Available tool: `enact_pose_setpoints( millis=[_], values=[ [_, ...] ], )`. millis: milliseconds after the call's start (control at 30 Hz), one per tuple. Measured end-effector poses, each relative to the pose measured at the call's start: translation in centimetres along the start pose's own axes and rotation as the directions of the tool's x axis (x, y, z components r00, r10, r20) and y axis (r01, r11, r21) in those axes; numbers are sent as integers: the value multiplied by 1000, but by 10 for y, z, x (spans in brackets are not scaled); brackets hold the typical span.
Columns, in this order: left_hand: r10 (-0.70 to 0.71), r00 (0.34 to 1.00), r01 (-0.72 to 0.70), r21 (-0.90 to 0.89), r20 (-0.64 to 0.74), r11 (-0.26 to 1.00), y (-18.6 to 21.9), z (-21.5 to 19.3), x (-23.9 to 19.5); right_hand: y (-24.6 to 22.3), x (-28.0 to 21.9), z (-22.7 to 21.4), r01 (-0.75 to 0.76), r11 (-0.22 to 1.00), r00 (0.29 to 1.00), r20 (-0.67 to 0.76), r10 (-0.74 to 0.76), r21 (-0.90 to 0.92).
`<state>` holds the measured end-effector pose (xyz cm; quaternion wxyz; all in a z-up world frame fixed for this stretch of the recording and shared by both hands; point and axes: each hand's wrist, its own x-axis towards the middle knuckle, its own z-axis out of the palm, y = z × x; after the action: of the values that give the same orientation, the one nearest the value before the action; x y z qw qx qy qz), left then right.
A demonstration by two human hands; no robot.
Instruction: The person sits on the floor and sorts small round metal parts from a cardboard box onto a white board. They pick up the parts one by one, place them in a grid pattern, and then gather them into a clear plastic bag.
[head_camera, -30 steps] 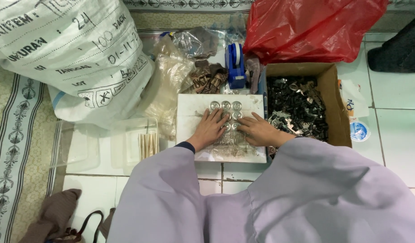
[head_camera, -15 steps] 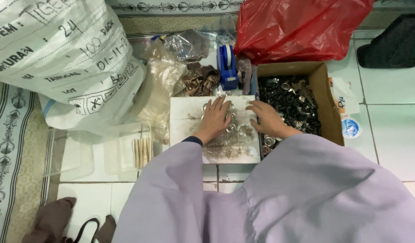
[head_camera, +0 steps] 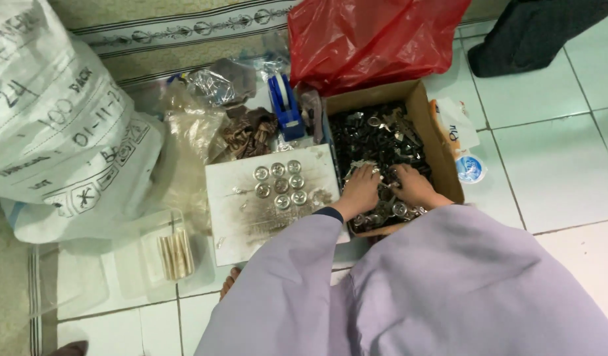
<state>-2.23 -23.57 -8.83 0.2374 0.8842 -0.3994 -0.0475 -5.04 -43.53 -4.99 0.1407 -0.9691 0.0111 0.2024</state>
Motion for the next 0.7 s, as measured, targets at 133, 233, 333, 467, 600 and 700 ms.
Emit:
enact_pose_setpoints(
  millis=[133,233,333,467,600,700],
  values=[
    [-107,941,103,30,320,994,-7,39,5,-8,-21,1,-65,998,991,119,66,-14],
    [-179,878,151,99,444,984,-1,32,3,-12,-26,6,-12,1000,985,170,10,11],
    [-190,869,98,219,457,971,-3,40,0,-9,-18,21,24,999,980,195,-28,21],
    [-201,886,95,261,418,961,-11,57,1,-3,-4,37,-1,1000,979,202,-3,17],
    [-218,952,183,170,216,968,-1,31,-10,-7,1,35,-37,999,964,261,41,-20],
    [-274,935,265,67,227,962,-6,44,-8,-20,-8,13,-55,998,966,253,46,31]
  ],
)
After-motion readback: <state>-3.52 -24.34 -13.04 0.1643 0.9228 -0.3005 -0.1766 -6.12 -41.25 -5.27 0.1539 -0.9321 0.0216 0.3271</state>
